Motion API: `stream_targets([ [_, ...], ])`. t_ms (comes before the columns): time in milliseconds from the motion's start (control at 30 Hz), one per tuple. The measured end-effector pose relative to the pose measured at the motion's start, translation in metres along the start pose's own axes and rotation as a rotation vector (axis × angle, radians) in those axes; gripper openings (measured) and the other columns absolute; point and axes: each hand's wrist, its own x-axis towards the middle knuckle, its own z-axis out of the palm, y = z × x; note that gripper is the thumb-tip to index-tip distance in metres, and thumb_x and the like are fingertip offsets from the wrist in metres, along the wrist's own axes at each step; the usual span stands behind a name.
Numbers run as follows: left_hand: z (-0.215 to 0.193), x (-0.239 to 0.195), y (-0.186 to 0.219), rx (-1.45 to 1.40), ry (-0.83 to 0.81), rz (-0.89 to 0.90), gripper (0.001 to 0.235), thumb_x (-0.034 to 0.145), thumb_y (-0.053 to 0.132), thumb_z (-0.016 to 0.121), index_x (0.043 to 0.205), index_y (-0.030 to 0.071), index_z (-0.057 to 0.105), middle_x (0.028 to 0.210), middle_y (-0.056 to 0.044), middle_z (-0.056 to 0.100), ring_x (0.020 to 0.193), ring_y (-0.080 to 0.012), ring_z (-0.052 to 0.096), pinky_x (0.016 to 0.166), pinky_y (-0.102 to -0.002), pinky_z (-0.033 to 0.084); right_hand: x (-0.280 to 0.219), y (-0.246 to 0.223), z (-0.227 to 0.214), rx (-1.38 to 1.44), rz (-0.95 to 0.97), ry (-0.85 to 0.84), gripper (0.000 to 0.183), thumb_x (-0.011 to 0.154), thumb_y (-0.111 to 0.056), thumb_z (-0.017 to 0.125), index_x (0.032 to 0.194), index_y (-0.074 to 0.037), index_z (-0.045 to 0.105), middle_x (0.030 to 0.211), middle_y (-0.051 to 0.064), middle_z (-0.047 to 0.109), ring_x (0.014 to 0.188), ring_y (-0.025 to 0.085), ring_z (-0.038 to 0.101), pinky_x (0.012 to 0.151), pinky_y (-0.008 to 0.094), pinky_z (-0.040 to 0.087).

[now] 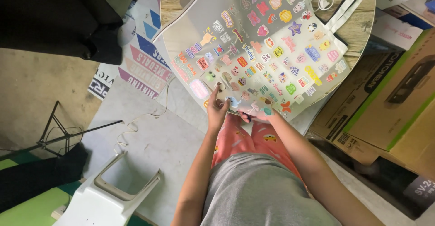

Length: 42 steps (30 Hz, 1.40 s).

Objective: Cutting individual stickers from a large printed sheet using scissors.

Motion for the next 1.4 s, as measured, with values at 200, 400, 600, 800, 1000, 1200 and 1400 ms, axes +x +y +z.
stream_targets([
  [200,-0.003,-0.002,0.002,-0.062,-0.003,-0.1,0.071,0.094,-0.005,0.068,0.159,0.003,0.043,0.118,-0.014,0.067,0.074,-0.007,0.061,0.065,-0.023,0.053,0.007,0.009,0.009,-0.034,-0.01,0.104,0.016,0.094,-0.018,0.072,0.092,-0.004,0.065,0.072,0.003,0.058,0.063,0.018,0.058,0.058,0.033,0.047],
  [400,-0.003,-0.004,-0.002,-0.034,0.004,-0.112,0.064,0.095,0.002,0.069,0.154,0.004,0.044,0.086,-0.005,0.068,0.071,-0.0079,0.063,0.065,-0.024,0.053,0.006,0.004,0.03,0.033,0.017,0.169,0.02,0.094,-0.024,0.072,0.09,-0.008,0.061,0.071,0.002,0.058,0.061,0.015,0.057,0.055,0.03,0.047],
  [600,-0.008,0.0,-0.009,-0.035,0.023,-0.151,0.057,0.097,0.004,0.066,0.151,0.004,0.052,0.077,-0.004,0.066,0.071,-0.0068,0.062,0.068,-0.023,0.052,0.014,0.016,0.02,-0.062,-0.038,0.156,0.025,0.094,-0.028,0.073,0.089,-0.008,0.06,0.07,0.003,0.056,0.057,0.016,0.057,0.052,0.031,0.046],
  [800,-0.01,0.008,-0.014,-0.008,0.079,0.021,0.045,0.095,0.0,0.068,0.139,0.0,0.058,0.132,-0.005,0.066,0.082,-0.0079,0.06,0.075,-0.025,0.055,0.011,0.015,0.023,-0.006,-0.057,0.136,0.023,0.092,-0.025,0.074,0.094,-0.005,0.062,0.071,0.003,0.058,0.059,0.017,0.06,0.054,0.033,0.049],
  [1000,-0.014,0.02,0.0,0.0,0.1,-0.005,0.049,0.092,-0.002,0.069,0.139,0.0,0.057,0.137,-0.008,0.062,0.086,-0.0087,0.063,0.076,-0.025,0.059,0.027,0.034,-0.005,-0.045,-0.061,0.187,0.016,0.092,-0.015,0.069,0.093,0.0,0.065,0.07,0.008,0.063,0.06,0.021,0.063,0.054,0.035,0.05],
  [1200,-0.014,0.019,0.0,0.025,0.111,-0.038,0.051,0.091,-0.003,0.071,0.14,0.0,0.058,0.137,-0.008,0.06,0.082,-0.0082,0.059,0.074,-0.024,0.059,0.021,0.009,0.007,-0.102,-0.002,0.156,0.017,0.098,-0.015,0.069,0.09,-0.003,0.061,0.07,0.006,0.059,0.061,0.02,0.059,0.056,0.034,0.049],
  [1400,-0.022,0.017,0.004,-0.018,0.086,-0.064,0.05,0.091,-0.003,0.071,0.139,0.0,0.057,0.135,-0.008,0.063,0.087,-0.0074,0.063,0.076,-0.024,0.06,0.021,0.0,0.012,-0.105,-0.006,0.117,0.016,0.097,-0.016,0.068,0.091,-0.004,0.061,0.07,0.005,0.059,0.061,0.019,0.059,0.057,0.033,0.049],
])
